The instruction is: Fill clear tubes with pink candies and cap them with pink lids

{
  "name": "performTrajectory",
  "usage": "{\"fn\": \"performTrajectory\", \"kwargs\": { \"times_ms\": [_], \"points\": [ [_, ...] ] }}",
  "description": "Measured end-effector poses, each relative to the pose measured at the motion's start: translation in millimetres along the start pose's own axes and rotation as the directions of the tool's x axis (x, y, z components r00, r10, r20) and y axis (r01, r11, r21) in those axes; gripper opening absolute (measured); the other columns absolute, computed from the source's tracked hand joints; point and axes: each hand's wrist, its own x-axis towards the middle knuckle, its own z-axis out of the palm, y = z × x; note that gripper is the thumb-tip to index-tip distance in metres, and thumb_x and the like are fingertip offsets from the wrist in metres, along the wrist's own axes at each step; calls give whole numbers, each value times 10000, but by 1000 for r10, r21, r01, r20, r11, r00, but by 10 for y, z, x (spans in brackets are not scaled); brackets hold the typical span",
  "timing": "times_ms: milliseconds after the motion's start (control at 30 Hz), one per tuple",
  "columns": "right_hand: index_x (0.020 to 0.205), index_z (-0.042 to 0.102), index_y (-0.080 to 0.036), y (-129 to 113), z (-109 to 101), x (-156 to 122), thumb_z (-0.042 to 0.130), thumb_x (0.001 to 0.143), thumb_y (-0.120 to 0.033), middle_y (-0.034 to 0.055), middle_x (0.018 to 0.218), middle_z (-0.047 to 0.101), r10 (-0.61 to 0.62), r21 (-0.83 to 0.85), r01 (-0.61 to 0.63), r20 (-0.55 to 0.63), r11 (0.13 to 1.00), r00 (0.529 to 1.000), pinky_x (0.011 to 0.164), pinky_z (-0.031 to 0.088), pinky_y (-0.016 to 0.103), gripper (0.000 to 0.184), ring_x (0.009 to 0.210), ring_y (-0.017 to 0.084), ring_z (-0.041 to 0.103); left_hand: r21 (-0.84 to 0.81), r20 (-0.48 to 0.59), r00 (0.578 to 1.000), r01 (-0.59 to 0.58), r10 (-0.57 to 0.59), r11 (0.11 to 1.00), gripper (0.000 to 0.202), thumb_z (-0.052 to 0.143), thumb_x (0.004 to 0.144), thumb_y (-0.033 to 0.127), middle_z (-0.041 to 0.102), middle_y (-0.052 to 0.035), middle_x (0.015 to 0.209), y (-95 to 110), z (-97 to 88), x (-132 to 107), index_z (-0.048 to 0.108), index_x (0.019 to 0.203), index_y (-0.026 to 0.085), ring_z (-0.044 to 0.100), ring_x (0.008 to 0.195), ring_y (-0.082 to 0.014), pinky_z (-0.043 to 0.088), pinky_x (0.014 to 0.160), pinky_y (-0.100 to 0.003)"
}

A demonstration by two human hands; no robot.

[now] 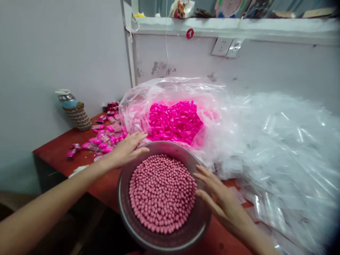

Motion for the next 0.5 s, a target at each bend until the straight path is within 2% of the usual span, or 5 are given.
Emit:
{"fn": "performTrajectory", "kwargs": {
  "times_ms": [100,200,300,367,500],
  "points": [
    [1095,594,-205,-147,324,-218,512,809,-382,104,1238,538,20,40,-18,-32,999,999,934,416,484,346,1194,279,434,-23,-4,994,108,-108,994,696,418,800,544,286,-118,1431,88,247,-517,264,1370,176,235,1320,-261,208,1067,-432],
    [1005,636,-182,-171,517,-284,503,812,-360,108,1158,595,91,99,-78,-142,992,986,941,403,487,295,1171,275,448,-124,-54,974,212,-220,969,700,439,806,493,201,-127,1460,150,509,-843,206,1387,180,171,1338,-268,221,1058,-450],
    [976,642,-177,-159,558,-278,514,804,-363,101,1124,613,126,154,-93,-217,984,968,955,380,483,284,1158,269,447,-249,-167,923,302,-348,920,605,439,826,386,254,-155,1435,214,666,-937,287,1354,132,212,1328,-251,250,1054,-428],
    [943,649,-178,-172,537,-267,536,789,-361,92,1090,630,136,175,-96,-231,980,963,955,373,474,265,1142,266,456,-288,-215,901,310,-377,906,554,456,815,332,320,-162,1402,233,702,-921,359,1316,116,266,1309,-247,258,1054,-423],
    [894,658,-193,-242,476,-248,578,756,-292,61,1002,662,149,206,-103,-221,973,964,943,383,425,187,1082,236,502,-273,-220,915,274,-337,922,504,484,773,278,388,-156,1361,153,703,-829,460,1246,105,339,1269,-261,281,1045,-431]
  ]
}}
